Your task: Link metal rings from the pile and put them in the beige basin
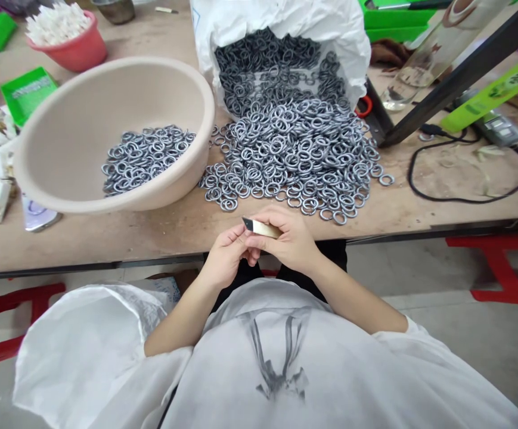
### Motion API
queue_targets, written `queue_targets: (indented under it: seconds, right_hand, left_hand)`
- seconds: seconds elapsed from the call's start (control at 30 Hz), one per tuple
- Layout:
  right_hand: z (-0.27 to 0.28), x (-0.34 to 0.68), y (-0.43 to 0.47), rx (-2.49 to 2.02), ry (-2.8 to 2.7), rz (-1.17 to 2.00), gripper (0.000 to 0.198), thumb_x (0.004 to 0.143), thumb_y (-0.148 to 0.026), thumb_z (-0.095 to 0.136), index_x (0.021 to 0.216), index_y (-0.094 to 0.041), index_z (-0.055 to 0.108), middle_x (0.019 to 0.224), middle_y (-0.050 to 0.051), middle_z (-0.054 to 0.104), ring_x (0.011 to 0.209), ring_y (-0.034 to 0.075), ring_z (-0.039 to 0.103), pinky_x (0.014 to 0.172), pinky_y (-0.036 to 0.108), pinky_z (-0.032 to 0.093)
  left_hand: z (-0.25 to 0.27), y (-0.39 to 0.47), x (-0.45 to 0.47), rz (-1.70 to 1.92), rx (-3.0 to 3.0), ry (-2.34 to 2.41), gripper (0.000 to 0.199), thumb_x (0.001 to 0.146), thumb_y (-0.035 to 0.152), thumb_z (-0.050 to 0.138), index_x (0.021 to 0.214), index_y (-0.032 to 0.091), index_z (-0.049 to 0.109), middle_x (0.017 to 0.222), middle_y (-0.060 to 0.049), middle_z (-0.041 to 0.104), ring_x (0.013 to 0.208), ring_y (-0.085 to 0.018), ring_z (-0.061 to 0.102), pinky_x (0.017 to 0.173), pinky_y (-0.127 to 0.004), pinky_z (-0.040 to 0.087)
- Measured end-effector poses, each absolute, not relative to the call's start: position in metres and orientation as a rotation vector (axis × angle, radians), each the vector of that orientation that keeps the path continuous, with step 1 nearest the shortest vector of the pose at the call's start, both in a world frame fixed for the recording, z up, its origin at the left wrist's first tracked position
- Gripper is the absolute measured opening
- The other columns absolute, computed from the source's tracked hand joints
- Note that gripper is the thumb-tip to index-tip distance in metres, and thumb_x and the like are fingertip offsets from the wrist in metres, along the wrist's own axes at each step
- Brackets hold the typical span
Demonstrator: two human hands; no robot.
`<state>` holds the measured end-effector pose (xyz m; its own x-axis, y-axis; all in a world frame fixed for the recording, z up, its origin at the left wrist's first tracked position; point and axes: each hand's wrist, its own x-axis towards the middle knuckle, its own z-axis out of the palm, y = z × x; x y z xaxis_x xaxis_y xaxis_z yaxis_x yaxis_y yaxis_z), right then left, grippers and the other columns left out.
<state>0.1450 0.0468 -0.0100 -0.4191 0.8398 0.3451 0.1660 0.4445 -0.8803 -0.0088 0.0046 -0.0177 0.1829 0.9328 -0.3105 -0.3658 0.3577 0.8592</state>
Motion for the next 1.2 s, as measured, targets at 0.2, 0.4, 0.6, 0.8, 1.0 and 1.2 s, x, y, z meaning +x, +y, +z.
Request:
queue_targets:
  seconds: [0.2, 0.4, 0.6, 0.8, 1.0, 1.2]
  right_hand:
    - [-0.009, 0.148, 0.046, -0.933, -1.854, 0.841, 0.051, 0.091, -0.066, 0.051, 0.085, -0.019, 0.067, 0.077, 0.004, 0.066, 0.074, 0.016, 0.059, 0.069, 0.029, 0.043]
    - [-0.012, 0.15, 0.036, -0.93, -2.068, 0.698, 0.05, 0.096, -0.06, 0.046, 0.072, -0.018, 0.059, 0.066, 0.001, 0.055, 0.061, 0.012, 0.049, 0.059, 0.027, 0.034]
    - [-0.017, 0.15, 0.037, -0.942, -2.108, 0.581, 0.05, 0.096, -0.059, 0.047, 0.069, -0.019, 0.057, 0.064, 0.0, 0.053, 0.06, 0.012, 0.048, 0.059, 0.026, 0.034]
    - [-0.02, 0.15, 0.037, -0.919, -2.117, 0.508, 0.05, 0.097, -0.056, 0.048, 0.066, -0.018, 0.058, 0.062, 0.0, 0.053, 0.058, 0.011, 0.048, 0.058, 0.026, 0.033]
    - [-0.02, 0.149, 0.034, -0.919, -2.104, 0.514, 0.05, 0.097, -0.056, 0.048, 0.067, -0.018, 0.059, 0.063, 0.001, 0.056, 0.059, 0.011, 0.051, 0.058, 0.026, 0.034]
    - [-0.018, 0.149, 0.034, -0.915, -2.089, 0.505, 0.048, 0.097, -0.054, 0.05, 0.066, -0.018, 0.056, 0.061, 0.0, 0.054, 0.057, 0.011, 0.049, 0.057, 0.025, 0.034]
  left_hand:
    - [-0.006, 0.004, -0.006, 1.124, 0.637, 0.951, 0.038, 0.08, 0.049, 0.071, 0.067, 0.017, 0.055, 0.05, 0.004, 0.047, 0.043, -0.007, 0.042, 0.043, -0.019, 0.037]
    - [-0.003, 0.005, -0.003, 1.176, 0.56, 0.976, 0.04, 0.077, 0.049, 0.074, 0.065, 0.018, 0.051, 0.048, 0.006, 0.043, 0.042, -0.007, 0.04, 0.042, -0.019, 0.037]
    - [-0.004, 0.004, 0.002, 1.206, 0.513, 0.947, 0.038, 0.077, 0.046, 0.075, 0.068, 0.018, 0.052, 0.048, 0.006, 0.046, 0.041, -0.007, 0.041, 0.042, -0.019, 0.039]
    - [-0.006, 0.002, 0.007, 1.237, 0.446, 0.973, 0.039, 0.073, 0.045, 0.078, 0.067, 0.018, 0.05, 0.046, 0.007, 0.044, 0.041, -0.006, 0.037, 0.041, -0.018, 0.037]
    - [-0.005, 0.001, 0.009, 1.25, 0.4, 0.962, 0.038, 0.072, 0.042, 0.079, 0.068, 0.018, 0.049, 0.046, 0.008, 0.043, 0.041, -0.006, 0.036, 0.041, -0.018, 0.037]
    - [-0.006, -0.002, 0.009, 1.23, 0.39, 0.94, 0.037, 0.074, 0.042, 0.077, 0.068, 0.018, 0.049, 0.047, 0.007, 0.042, 0.042, -0.007, 0.037, 0.042, -0.018, 0.037]
